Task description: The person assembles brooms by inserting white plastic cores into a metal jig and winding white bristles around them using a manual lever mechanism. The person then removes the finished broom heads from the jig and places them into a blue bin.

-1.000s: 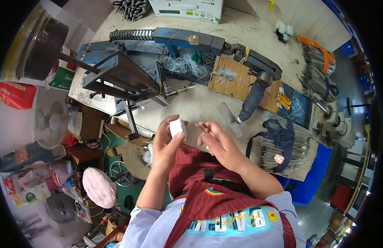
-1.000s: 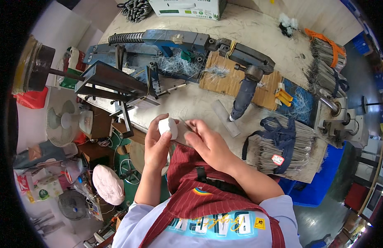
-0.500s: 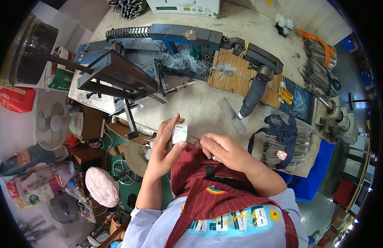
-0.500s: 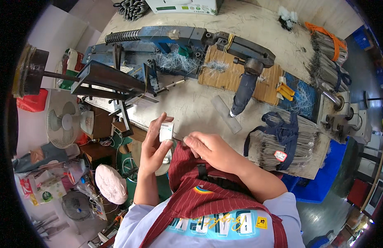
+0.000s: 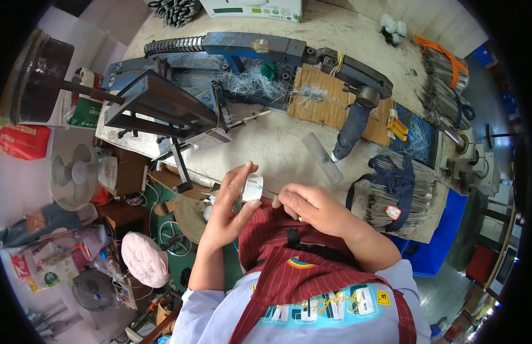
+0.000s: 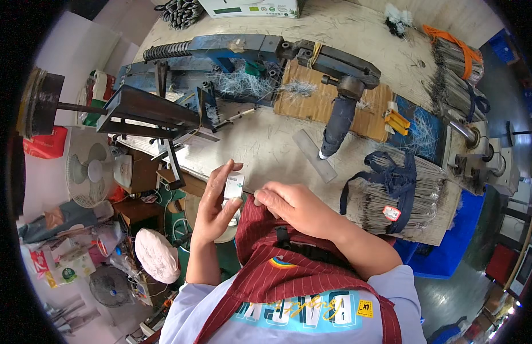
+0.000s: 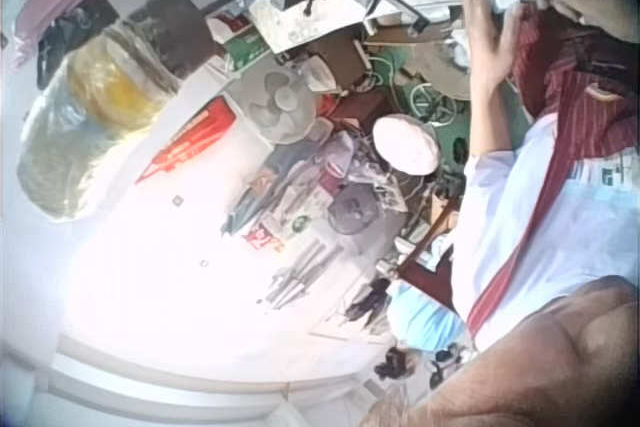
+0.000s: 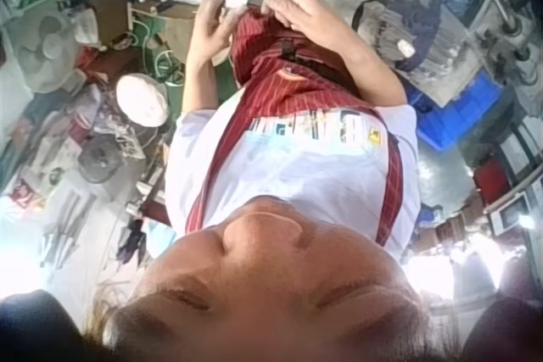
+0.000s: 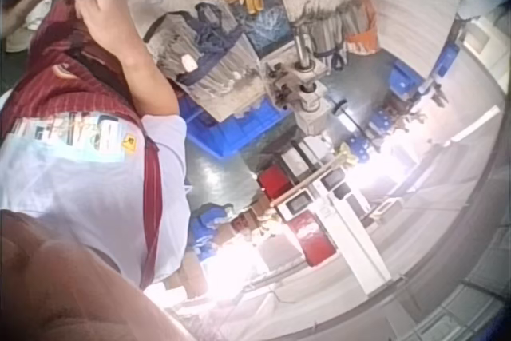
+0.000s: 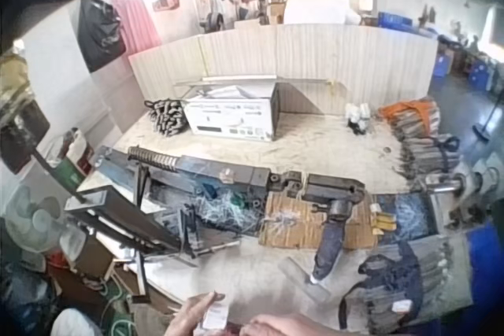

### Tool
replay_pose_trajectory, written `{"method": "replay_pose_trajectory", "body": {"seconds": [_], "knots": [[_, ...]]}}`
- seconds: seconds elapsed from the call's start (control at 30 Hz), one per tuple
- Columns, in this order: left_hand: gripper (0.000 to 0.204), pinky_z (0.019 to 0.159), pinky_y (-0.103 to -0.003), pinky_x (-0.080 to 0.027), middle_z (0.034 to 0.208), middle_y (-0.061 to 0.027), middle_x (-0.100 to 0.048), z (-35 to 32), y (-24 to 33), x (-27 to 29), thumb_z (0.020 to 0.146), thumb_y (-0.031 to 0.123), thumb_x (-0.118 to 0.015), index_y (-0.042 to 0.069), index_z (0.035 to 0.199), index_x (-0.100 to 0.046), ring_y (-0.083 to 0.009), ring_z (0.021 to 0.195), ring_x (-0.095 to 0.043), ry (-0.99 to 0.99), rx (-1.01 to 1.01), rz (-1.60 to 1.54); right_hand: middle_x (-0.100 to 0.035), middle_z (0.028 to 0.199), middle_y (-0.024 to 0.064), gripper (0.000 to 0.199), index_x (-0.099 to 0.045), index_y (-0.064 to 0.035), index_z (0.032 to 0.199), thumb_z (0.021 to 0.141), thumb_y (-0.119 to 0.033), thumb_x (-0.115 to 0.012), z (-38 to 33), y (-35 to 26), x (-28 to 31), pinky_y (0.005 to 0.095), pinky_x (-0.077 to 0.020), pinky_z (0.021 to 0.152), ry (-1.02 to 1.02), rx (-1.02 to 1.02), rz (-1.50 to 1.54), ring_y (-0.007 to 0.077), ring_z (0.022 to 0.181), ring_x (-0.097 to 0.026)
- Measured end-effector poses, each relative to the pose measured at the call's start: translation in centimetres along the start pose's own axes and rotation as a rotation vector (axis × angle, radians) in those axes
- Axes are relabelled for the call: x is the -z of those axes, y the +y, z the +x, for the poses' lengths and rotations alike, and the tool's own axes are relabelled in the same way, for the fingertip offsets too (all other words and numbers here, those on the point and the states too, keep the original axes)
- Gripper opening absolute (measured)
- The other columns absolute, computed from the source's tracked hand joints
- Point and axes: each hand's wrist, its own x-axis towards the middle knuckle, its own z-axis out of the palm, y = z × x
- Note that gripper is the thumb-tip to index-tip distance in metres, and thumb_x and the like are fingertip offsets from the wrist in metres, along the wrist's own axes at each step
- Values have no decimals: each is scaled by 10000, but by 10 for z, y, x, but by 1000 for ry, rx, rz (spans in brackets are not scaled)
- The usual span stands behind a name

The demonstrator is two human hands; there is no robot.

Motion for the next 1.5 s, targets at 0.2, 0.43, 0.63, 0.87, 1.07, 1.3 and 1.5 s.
{"method": "replay_pose_trajectory", "body": {"seconds": [0.2,0.43,0.63,0.87,1.07,1.3,1.5], "knots": [[679,1030,-354,-356,1380,-188,-454,0,-1,1,898,194,-639,-6,1472,-337,-258,1253,-441,-3,-12,6,-467,672,-24,395,-609,-20,1003,1044,-365,-420,-1,-1,0,225,-354,566,2,-17,8,61,606,-414],[684,1069,-396,-334,1410,-193,-449,1,3,4,886,99,-625,26,1490,-310,-312,1288,-438,-119,-54,189,-477,698,-17,371,-608,-14,994,1043,-337,-434,-1,2,2,235,-380,599,-43,-38,23,70,641,-431],[734,1065,-412,-358,1428,-189,-422,1,7,2,857,23,-632,43,1500,-279,-362,1288,-430,-177,-70,275,-482,661,-9,360,-579,-9,908,1030,-332,-478,1,7,-2,268,-381,565,-35,-57,86,76,621,-431],[724,1097,-429,-312,1429,-201,-443,-1,8,-1,857,31,-608,27,1500,-277,-351,1314,-423,-174,-48,240,-475,670,-20,370,-585,-16,885,1024,-345,-489,1,5,-3,258,-368,577,-35,-76,105,64,633,-414],[721,1098,-423,-306,1433,-213,-437,0,5,-2,865,40,-611,27,1503,-276,-341,1318,-419,-177,-57,180,-414,666,-45,364,-576,-29,880,1031,-344,-474,1,7,-2,234,-320,555,-68,-79,154,50,616,-363],[712,1071,-411,-350,1423,-192,-445,-2,3,-7,854,29,-646,31,1486,-317,-355,1287,-443,-110,-45,67,-446,651,-35,366,-588,-28,845,1021,-336,-499,1,8,-1,254,-352,566,-51,-107,144,59,620,-391],[702,1088,-442,-320,1428,-218,-442,0,-2,-4,874,61,-612,69,1505,-305,-362,1321,-420,-158,-126,172,-477,675,-29,353,-596,-22,866,1023,-324,-500,2,12,-2,253,-373,589,-34,-77,129,61,644,-418]]}}
